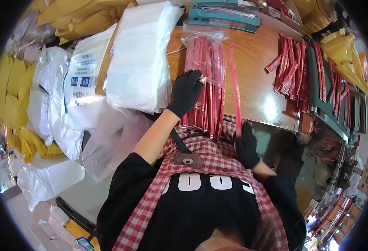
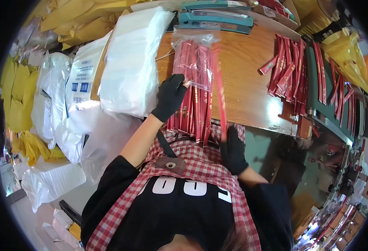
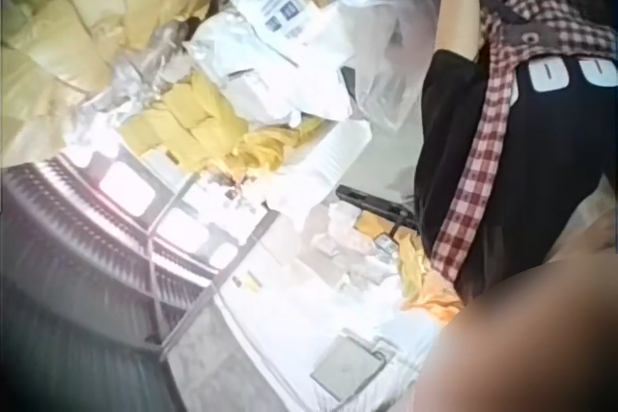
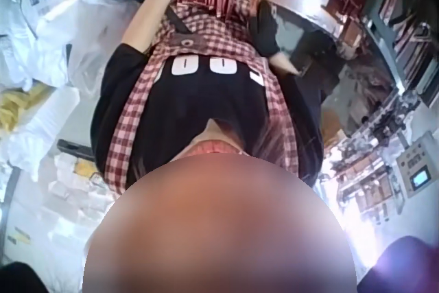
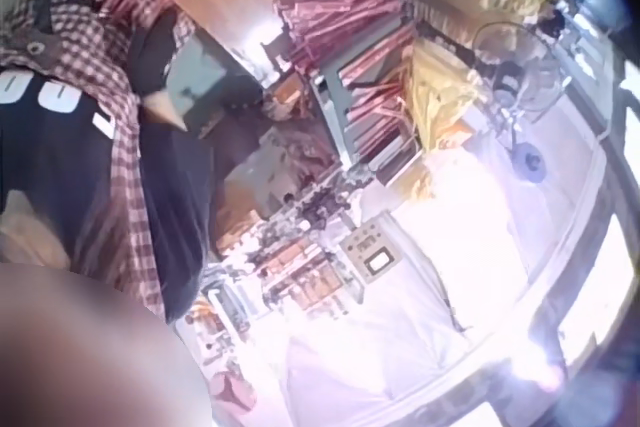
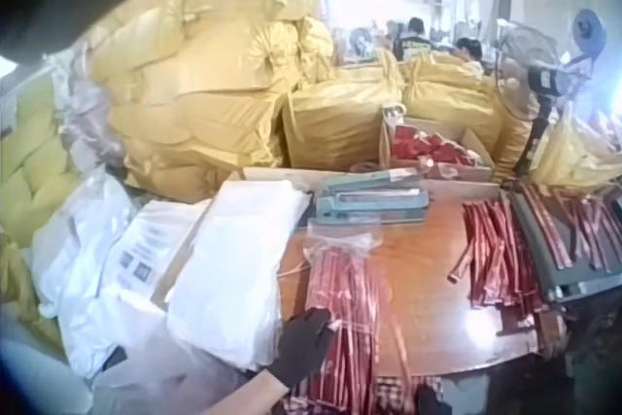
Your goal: Bundling red incense sticks and packaging them into plastic bags at a workstation.
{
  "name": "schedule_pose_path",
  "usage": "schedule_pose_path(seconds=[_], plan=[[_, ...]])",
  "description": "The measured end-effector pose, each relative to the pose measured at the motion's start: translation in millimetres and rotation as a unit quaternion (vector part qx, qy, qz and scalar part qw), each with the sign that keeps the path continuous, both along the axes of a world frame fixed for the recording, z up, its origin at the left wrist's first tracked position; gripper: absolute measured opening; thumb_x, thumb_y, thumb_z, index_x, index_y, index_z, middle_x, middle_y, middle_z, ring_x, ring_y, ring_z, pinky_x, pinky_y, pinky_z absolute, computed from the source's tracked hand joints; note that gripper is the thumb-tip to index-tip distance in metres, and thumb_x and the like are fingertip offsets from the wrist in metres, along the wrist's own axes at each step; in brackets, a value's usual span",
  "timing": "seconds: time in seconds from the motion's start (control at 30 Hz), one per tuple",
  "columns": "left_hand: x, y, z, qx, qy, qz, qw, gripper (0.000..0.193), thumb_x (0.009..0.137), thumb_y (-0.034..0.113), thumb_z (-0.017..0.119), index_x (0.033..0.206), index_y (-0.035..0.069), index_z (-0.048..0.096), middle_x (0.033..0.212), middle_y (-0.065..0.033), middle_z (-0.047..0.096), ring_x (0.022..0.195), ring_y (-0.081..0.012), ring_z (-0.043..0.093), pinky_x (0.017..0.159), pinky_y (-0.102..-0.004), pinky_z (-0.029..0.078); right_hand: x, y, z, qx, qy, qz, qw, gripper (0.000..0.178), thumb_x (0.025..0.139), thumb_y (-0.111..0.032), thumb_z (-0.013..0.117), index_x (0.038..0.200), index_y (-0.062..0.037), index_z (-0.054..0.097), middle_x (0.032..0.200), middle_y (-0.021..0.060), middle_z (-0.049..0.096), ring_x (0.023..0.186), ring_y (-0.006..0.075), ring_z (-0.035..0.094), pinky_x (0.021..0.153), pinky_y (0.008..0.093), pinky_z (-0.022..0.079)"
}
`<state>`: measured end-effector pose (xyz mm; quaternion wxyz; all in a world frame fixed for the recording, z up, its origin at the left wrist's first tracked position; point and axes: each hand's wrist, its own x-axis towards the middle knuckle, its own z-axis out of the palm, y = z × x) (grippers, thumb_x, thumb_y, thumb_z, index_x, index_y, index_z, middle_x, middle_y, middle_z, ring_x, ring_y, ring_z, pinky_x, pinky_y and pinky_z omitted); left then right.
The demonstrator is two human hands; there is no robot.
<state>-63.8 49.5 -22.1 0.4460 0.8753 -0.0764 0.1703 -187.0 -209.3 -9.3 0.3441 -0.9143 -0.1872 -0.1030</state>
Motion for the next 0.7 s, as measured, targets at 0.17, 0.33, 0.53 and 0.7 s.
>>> schedule_pose_path(seconds=[0.17, 0.33, 0.53, 0.7], plan=[[17.2, -17.4, 8.5, -0.078, -0.007, -0.001, 0.997, 0.010, 0.082, 0.013, 0.059, 0.088, 0.005, 0.058, 0.085, -0.0163, 0.060, 0.080, -0.0338, 0.060, 0.070, -0.0429, 0.046, -63.6, -51.0, 23.8, -0.135, 0.223, 0.042, 0.964, 0.059, 0.081, -0.021, 0.062, 0.133, -0.0033, 0.042, 0.068, 0.0228, 0.061, 0.059, 0.0398, 0.062, 0.050, 0.0469, 0.047], [-3.0, -25.8, 22.4, 0.123, -0.115, -0.061, 0.984, 0.017, 0.071, 0.011, 0.063, 0.088, 0.008, 0.060, 0.088, -0.0110, 0.059, 0.084, -0.0317, 0.058, 0.076, -0.0427, 0.045, 18.8, 23.8, 12.1, -0.073, 0.065, 0.008, 0.995, 0.038, 0.088, -0.017, 0.054, 0.123, -0.0054, 0.048, 0.079, 0.0219, 0.062, 0.065, 0.0373, 0.064, 0.056, 0.0445, 0.049], [5.1, 118.6, 8.0, 0.161, -0.045, 0.202, 0.965, 0.023, 0.080, 0.013, 0.060, 0.103, 0.009, 0.062, 0.098, -0.0102, 0.062, 0.096, -0.0314, 0.057, 0.082, -0.0408, 0.046, 130.7, 101.3, 71.7, -0.031, -0.076, 0.043, 0.996, 0.015, 0.086, -0.010, 0.058, 0.100, -0.0033, 0.059, 0.091, 0.0152, 0.058, 0.084, 0.0364, 0.059, 0.068, 0.0406, 0.048], [66.9, 264.2, 20.4, 0.344, 0.030, 0.360, 0.867, 0.031, 0.081, 0.022, 0.062, 0.109, 0.010, 0.057, 0.103, -0.0138, 0.055, 0.094, -0.0334, 0.058, 0.077, -0.0444, 0.049, 245.2, 210.9, 12.0, -0.214, -0.187, 0.259, 0.923, 0.021, 0.075, -0.013, 0.060, 0.095, -0.0088, 0.060, 0.094, 0.0099, 0.058, 0.093, 0.0285, 0.056, 0.072, 0.0415, 0.046]])
